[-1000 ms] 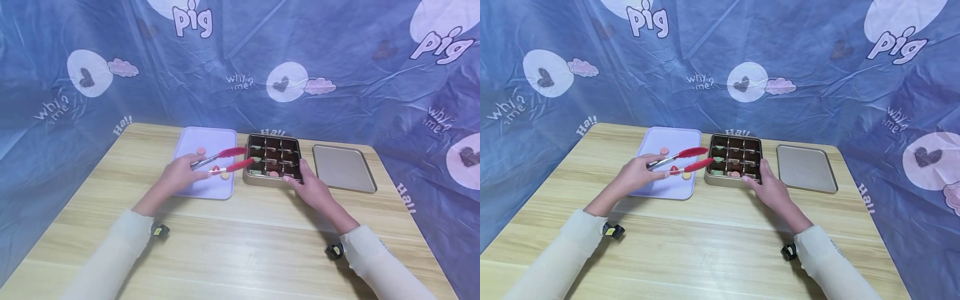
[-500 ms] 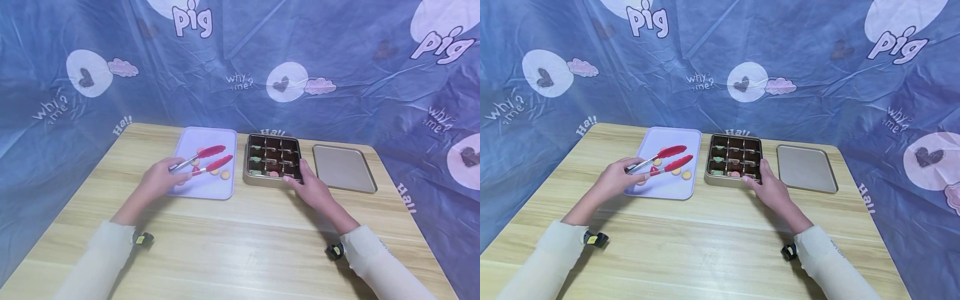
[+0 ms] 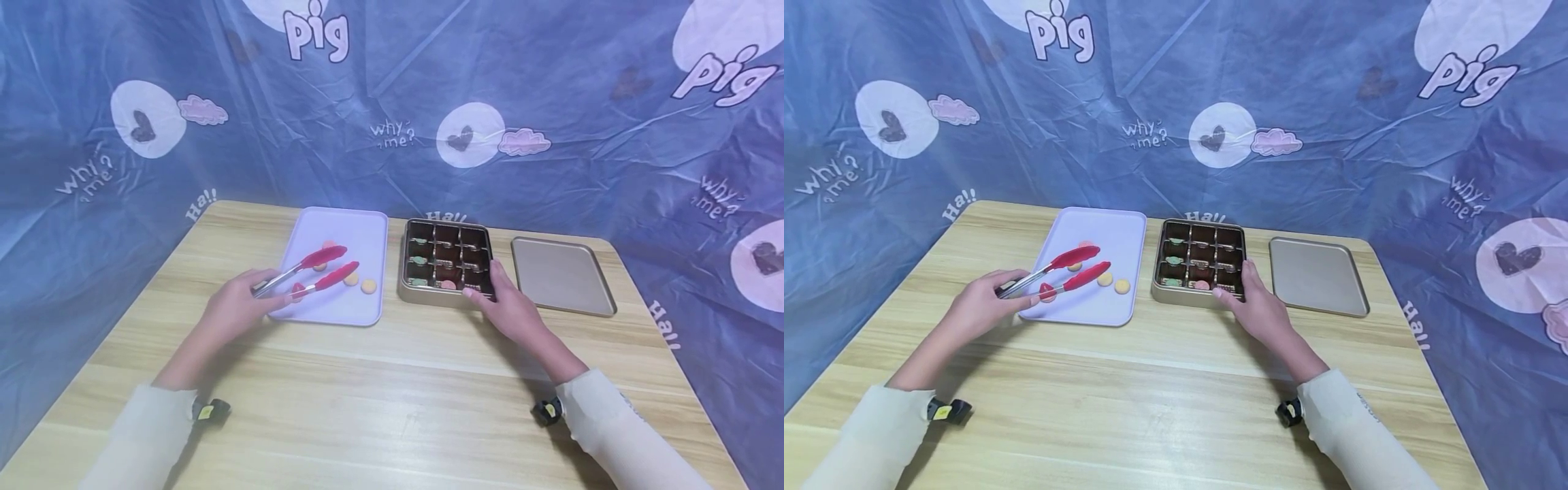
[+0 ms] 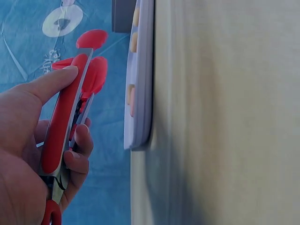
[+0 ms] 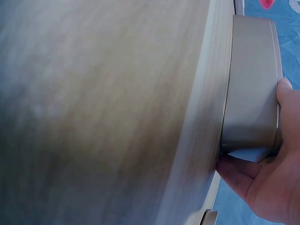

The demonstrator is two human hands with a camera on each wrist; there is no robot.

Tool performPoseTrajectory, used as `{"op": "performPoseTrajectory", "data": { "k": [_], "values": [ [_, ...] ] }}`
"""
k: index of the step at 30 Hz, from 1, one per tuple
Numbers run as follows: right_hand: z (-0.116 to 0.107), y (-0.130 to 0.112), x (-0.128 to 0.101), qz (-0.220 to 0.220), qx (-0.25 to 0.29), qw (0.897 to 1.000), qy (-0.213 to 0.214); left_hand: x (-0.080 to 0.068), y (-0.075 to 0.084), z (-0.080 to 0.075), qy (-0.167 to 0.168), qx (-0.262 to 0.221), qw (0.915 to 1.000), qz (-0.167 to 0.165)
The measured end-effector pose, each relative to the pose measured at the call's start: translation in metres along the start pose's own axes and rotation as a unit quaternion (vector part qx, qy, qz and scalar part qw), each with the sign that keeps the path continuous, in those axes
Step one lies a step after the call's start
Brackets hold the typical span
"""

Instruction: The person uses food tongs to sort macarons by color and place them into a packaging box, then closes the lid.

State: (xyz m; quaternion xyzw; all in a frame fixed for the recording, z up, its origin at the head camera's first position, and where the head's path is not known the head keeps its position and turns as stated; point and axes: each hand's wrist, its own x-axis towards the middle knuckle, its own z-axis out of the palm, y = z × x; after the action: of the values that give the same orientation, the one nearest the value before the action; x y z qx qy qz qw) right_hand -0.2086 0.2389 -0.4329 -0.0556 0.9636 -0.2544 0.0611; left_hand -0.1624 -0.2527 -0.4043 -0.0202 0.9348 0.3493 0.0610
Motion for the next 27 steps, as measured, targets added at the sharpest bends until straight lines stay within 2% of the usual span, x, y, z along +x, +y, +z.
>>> {"op": "performPoseTrajectory", "data": {
  "k": [10,19,27],
  "values": [
    [0.001,0.001,0.001,0.001,-0.005,1.0,0.0,-0.022,-0.017,-0.007,0.018,0.033,0.9993,-0.002],
    [0.001,0.002,0.0,0.003,-0.005,1.0,0.006,-0.035,-0.031,-0.011,0.015,0.029,0.9991,-0.028],
    [0.001,0.002,0.0,-0.004,-0.004,1.0,0.0,-0.049,-0.041,-0.016,0.025,0.04,0.9985,-0.027]
  ]
}}
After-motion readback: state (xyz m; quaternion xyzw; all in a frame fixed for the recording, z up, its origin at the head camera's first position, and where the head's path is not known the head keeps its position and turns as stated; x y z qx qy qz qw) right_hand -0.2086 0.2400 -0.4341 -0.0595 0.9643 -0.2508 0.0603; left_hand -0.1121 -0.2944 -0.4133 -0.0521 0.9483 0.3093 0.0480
